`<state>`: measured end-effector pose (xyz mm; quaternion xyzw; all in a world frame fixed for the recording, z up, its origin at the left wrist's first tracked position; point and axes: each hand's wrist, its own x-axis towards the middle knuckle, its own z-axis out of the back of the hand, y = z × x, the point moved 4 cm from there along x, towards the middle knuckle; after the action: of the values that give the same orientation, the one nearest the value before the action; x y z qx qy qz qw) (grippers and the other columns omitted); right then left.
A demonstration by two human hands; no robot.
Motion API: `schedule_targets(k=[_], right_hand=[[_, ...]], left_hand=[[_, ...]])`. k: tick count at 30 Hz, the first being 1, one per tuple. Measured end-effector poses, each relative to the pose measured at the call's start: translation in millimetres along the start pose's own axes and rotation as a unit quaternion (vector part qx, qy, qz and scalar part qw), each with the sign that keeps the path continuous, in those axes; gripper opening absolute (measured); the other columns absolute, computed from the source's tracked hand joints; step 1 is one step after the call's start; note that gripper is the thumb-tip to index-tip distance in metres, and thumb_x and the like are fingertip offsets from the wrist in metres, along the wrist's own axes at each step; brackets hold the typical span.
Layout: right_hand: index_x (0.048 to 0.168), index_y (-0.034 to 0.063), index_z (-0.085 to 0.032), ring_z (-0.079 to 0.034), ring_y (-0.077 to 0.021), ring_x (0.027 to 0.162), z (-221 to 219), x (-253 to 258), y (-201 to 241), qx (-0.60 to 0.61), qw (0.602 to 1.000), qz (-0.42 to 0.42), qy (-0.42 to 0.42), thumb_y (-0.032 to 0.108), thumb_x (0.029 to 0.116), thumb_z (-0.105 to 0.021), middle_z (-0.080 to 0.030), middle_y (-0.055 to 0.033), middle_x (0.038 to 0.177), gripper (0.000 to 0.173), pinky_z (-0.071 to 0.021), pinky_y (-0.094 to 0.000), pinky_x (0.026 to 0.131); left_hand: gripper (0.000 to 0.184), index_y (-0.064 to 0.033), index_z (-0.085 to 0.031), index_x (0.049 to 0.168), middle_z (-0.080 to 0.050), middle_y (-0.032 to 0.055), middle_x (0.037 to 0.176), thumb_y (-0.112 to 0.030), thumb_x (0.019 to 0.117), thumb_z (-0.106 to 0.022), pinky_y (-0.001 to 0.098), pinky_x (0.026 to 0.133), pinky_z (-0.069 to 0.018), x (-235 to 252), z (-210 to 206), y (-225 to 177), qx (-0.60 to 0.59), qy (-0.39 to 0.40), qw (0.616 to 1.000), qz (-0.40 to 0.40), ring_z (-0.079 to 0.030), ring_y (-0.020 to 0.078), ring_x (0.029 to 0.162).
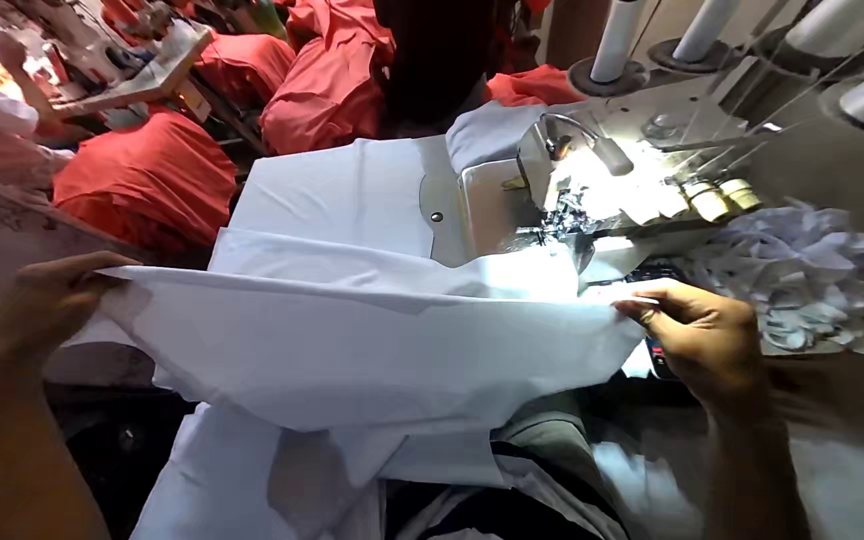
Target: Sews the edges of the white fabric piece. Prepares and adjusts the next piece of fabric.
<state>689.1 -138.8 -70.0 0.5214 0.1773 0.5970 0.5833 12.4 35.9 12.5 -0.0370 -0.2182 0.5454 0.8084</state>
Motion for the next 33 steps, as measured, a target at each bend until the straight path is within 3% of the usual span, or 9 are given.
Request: schedule_targets(k=[3, 10, 12, 15, 18, 22, 25, 29, 33], right_hand=[[0.098, 0.0036, -0.074, -0.068, 0.0044, 0.083, -3, -3, -6, -0.009, 1.0, -0.016, -0.009, 0.012, 0.0912, -0.073, -0.075, 0.002, 0.094, 0.011, -0.0573, -0.0131, 0.079], [0.095, 0.0046, -0.074, -0.067, 0.0073, 0.078, -2, -6, 2, -0.042, 0.997, -0.017, -0.055, 0.015, 0.0904, -0.074, -0.074, 0.0039, 0.088, 0.012, -0.0563, -0.0105, 0.074], [0.095, 0.0048, -0.075, -0.067, 0.0053, 0.076, -12, -1, 8, -0.044, 0.997, -0.009, -0.056, 0.014, 0.0918, -0.072, -0.074, 0.0032, 0.087, 0.01, -0.0572, -0.013, 0.073], [0.094, 0.0109, -0.076, -0.066, -0.0014, 0.07, -36, 12, 5, -0.099, 0.993, -0.04, -0.055, 0.018, 0.0932, -0.071, -0.073, 0.0028, 0.082, 0.008, -0.0571, -0.0237, 0.067], [0.096, 0.0145, -0.076, -0.064, -0.0032, 0.066, -47, 16, 3, -0.135, 0.986, -0.063, -0.069, 0.024, 0.0948, -0.069, -0.071, 0.0036, 0.078, 0.011, -0.0551, -0.0272, 0.063], [0.096, 0.0153, -0.075, -0.061, -0.0019, 0.065, -46, 13, -4, -0.136, 0.986, -0.058, -0.073, 0.024, 0.0947, -0.069, -0.07, 0.0052, 0.078, 0.011, -0.0526, -0.0253, 0.063], [0.097, 0.0161, -0.075, -0.062, 0.0001, 0.067, -43, 12, -6, -0.117, 0.989, -0.057, -0.066, 0.024, 0.0962, -0.068, -0.07, 0.0065, 0.079, 0.011, -0.053, -0.0217, 0.063], [0.109, 0.0144, -0.07, -0.067, -0.0036, 0.068, -37, 3, -8, -0.03, 0.993, -0.095, -0.058, 0.024, 0.1019, -0.062, -0.072, 0.0051, 0.085, 0.015, -0.0573, -0.0219, 0.062], [0.115, 0.0107, -0.068, -0.067, -0.0014, 0.071, -43, -28, -21, -0.006, 0.989, -0.148, -0.018, 0.03, 0.0952, -0.071, -0.073, 0.0049, 0.088, 0.028, -0.057, -0.0193, 0.065]], left_hand=[[0.022, 0.0068, -0.068, 0.11, -0.07, 0.0239, 0.103, 0.004, 0.0964, -0.05, 0.0571, 0.086, -0.053, 2, -9, 0, -0.031, 0.003, 0.999, 0.006, -0.068, 0.0309, 0.09], [0.021, 0.0167, -0.063, 0.105, -0.069, 0.0281, 0.1, 0.017, 0.0964, -0.044, 0.0428, 0.09, -0.0525, 17, -13, -22, 0.019, -0.016, 0.997, 0.076, -0.067, 0.033, 0.092], [0.016, 0.0155, -0.064, 0.11, -0.066, 0.0365, 0.105, 0.012, 0.0975, -0.054, 0.0627, 0.094, -0.0483, 36, -27, -8, 0.093, -0.015, 0.99, 0.101, -0.065, 0.0517, 0.101], [0.019, 0.0063, -0.066, 0.111, -0.062, 0.0379, 0.113, -0.004, 0.0957, -0.061, 0.0827, 0.089, -0.0391, 69, -78, 13, 0.184, -0.023, 0.98, 0.068, -0.056, 0.0637, 0.11], [0.029, 0.0059, -0.063, 0.125, -0.054, 0.0377, 0.131, -0.007, 0.0992, -0.061, 0.0821, 0.093, -0.0384, 94, -126, -85, 0.103, 0.013, 0.994, 0.035, -0.051, 0.0625, 0.12], [0.033, -0.0052, -0.061, 0.133, -0.062, 0.0126, 0.135, -0.016, 0.1018, -0.059, 0.0482, 0.103, -0.0536, 87, -184, -267, -0.154, 0.071, 0.974, -0.15, -0.062, 0.0253, 0.125], [0.035, -0.011, -0.066, 0.128, -0.065, 0.0038, 0.127, -0.026, 0.0973, -0.069, 0.0397, 0.102, -0.0526, 70, -216, -362, -0.224, 0.086, 0.939, -0.246, -0.061, 0.0164, 0.12], [0.019, -0.0127, -0.073, 0.11, -0.069, 0.0019, 0.106, -0.026, 0.0959, -0.069, 0.0404, 0.088, -0.0527, 71, -243, -403, -0.161, 0.021, 0.953, -0.256, -0.063, 0.0199, 0.102], [0.015, -0.0117, -0.074, 0.102, -0.068, 0.002, 0.1, -0.023, 0.0989, -0.064, 0.0374, 0.085, -0.0528, 73, -243, -402, -0.169, -0.007, 0.96, -0.221, -0.063, 0.0185, 0.098]])
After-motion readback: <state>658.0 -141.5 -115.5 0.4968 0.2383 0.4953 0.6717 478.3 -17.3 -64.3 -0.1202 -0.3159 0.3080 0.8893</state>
